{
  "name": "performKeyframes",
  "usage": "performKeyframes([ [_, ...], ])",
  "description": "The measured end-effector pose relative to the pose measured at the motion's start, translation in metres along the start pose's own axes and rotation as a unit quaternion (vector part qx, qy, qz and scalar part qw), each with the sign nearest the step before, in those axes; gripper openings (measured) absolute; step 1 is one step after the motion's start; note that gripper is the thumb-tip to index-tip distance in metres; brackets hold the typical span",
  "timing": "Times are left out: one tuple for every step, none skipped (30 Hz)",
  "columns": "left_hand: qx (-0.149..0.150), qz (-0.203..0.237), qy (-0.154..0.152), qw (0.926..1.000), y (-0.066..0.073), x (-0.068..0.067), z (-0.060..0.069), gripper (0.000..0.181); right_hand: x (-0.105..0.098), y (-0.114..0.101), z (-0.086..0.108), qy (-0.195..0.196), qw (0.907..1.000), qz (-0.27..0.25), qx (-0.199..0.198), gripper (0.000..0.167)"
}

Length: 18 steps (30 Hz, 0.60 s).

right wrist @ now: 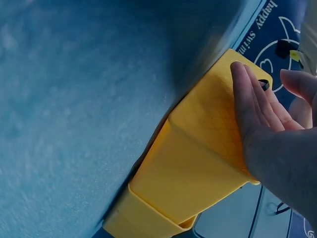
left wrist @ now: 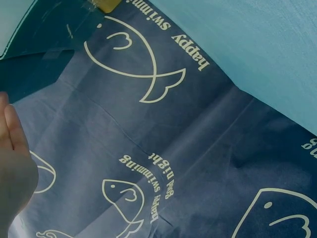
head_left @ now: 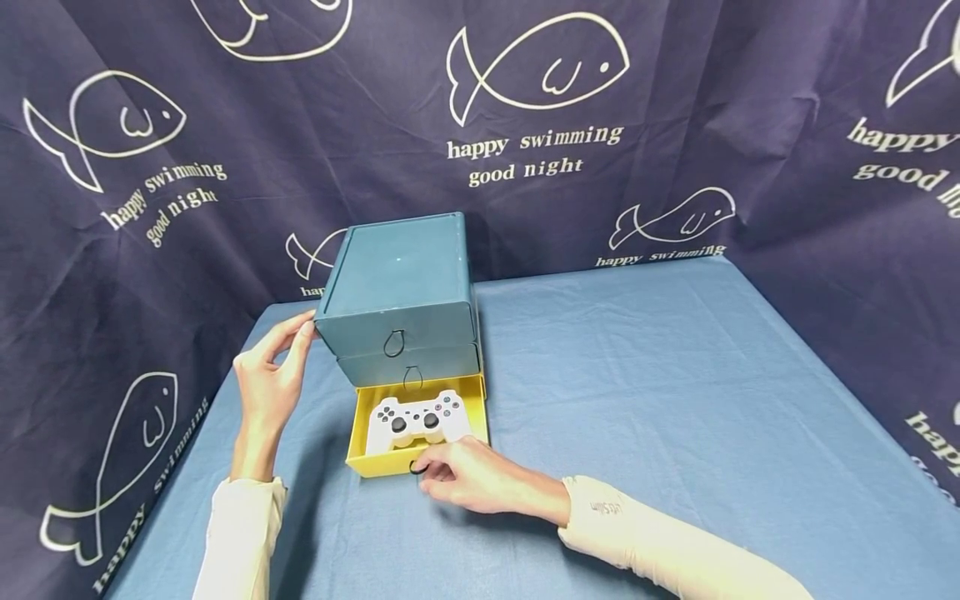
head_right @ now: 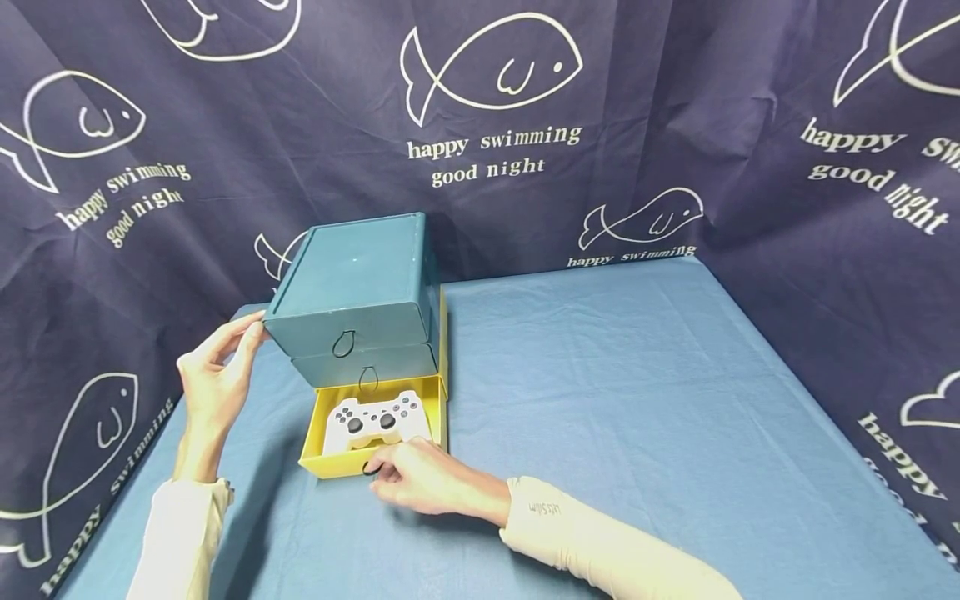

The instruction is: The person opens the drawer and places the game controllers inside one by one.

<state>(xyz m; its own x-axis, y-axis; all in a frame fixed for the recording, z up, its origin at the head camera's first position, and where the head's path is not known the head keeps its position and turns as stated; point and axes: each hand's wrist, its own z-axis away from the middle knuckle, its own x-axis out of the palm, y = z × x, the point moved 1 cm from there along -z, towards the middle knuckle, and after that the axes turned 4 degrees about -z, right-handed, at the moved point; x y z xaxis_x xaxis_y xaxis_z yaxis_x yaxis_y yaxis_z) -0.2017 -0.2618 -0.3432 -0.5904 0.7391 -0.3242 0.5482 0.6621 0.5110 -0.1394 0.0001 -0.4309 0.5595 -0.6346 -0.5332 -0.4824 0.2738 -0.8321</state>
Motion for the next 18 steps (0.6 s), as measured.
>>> performKeyframes([
  [0.001, -0.001, -0.002, 1.0000, -0.004, 0.000, 0.000, 0.021, 0.000, 0.001, -0.001, 0.001, 1.0000, 0.000, 0.000, 0.020],
  [0.001, -0.002, -0.004, 1.0000, -0.008, 0.000, 0.001, 0.021, -0.001, 0.001, -0.002, 0.002, 1.0000, 0.000, 0.001, 0.019],
  [0.002, -0.002, -0.006, 1.0000, -0.011, -0.001, 0.001, 0.021, -0.001, 0.001, -0.002, 0.003, 1.0000, -0.002, 0.002, 0.019],
  [0.003, -0.001, -0.007, 1.0000, -0.012, -0.001, 0.001, 0.021, -0.001, 0.001, -0.003, 0.005, 1.0000, -0.004, 0.002, 0.019],
  [0.004, -0.003, -0.008, 1.0000, -0.012, -0.002, 0.001, 0.021, -0.002, 0.002, -0.004, 0.005, 1.0000, -0.004, 0.003, 0.019],
  [0.006, -0.004, -0.009, 0.9999, -0.013, -0.002, 0.001, 0.021, -0.002, 0.002, -0.005, 0.005, 1.0000, -0.004, 0.006, 0.019],
  [0.006, -0.004, -0.007, 0.9999, -0.013, -0.002, 0.001, 0.021, -0.003, 0.002, -0.005, 0.005, 1.0000, -0.003, 0.005, 0.019],
  [0.006, -0.003, -0.005, 1.0000, -0.014, -0.002, 0.001, 0.021, -0.003, 0.002, -0.006, 0.004, 1.0000, -0.002, 0.002, 0.020],
  [0.007, -0.004, -0.005, 1.0000, -0.014, -0.001, 0.001, 0.021, -0.003, 0.002, -0.006, 0.004, 1.0000, -0.002, 0.001, 0.020],
  [0.006, -0.006, -0.003, 1.0000, -0.014, -0.001, 0.001, 0.021, -0.004, 0.003, -0.007, 0.006, 1.0000, -0.001, -0.002, 0.019],
  [0.006, -0.007, -0.004, 0.9999, -0.015, -0.001, 0.001, 0.021, -0.005, 0.003, -0.008, 0.007, 1.0000, 0.001, -0.005, 0.019],
  [0.005, -0.008, -0.005, 0.9999, -0.014, -0.001, 0.001, 0.021, -0.005, 0.004, -0.009, 0.008, 0.9999, 0.002, -0.008, 0.019],
  [0.003, -0.008, -0.004, 1.0000, -0.014, -0.001, 0.001, 0.021, -0.005, 0.004, -0.009, 0.010, 0.9999, 0.003, -0.011, 0.019],
  [0.003, -0.009, -0.006, 0.9999, -0.014, -0.001, 0.001, 0.021, -0.006, 0.005, -0.010, 0.012, 0.9998, 0.005, -0.014, 0.019],
  [0.002, -0.010, -0.005, 0.9999, -0.013, -0.001, 0.001, 0.021, -0.007, 0.006, -0.011, 0.013, 0.9998, 0.006, -0.015, 0.019],
  [0.001, -0.009, -0.004, 0.9999, -0.012, 0.000, 0.001, 0.021, -0.007, 0.007, -0.012, 0.016, 0.9997, 0.007, -0.019, 0.019],
  [-0.001, -0.008, -0.004, 1.0000, -0.010, 0.000, 0.001, 0.021, -0.008, 0.008, -0.013, 0.017, 0.9996, 0.008, -0.020, 0.019],
  [-0.002, -0.008, -0.002, 1.0000, -0.009, 0.000, 0.001, 0.021, -0.008, 0.009, -0.014, 0.018, 0.9996, 0.009, -0.022, 0.019],
])
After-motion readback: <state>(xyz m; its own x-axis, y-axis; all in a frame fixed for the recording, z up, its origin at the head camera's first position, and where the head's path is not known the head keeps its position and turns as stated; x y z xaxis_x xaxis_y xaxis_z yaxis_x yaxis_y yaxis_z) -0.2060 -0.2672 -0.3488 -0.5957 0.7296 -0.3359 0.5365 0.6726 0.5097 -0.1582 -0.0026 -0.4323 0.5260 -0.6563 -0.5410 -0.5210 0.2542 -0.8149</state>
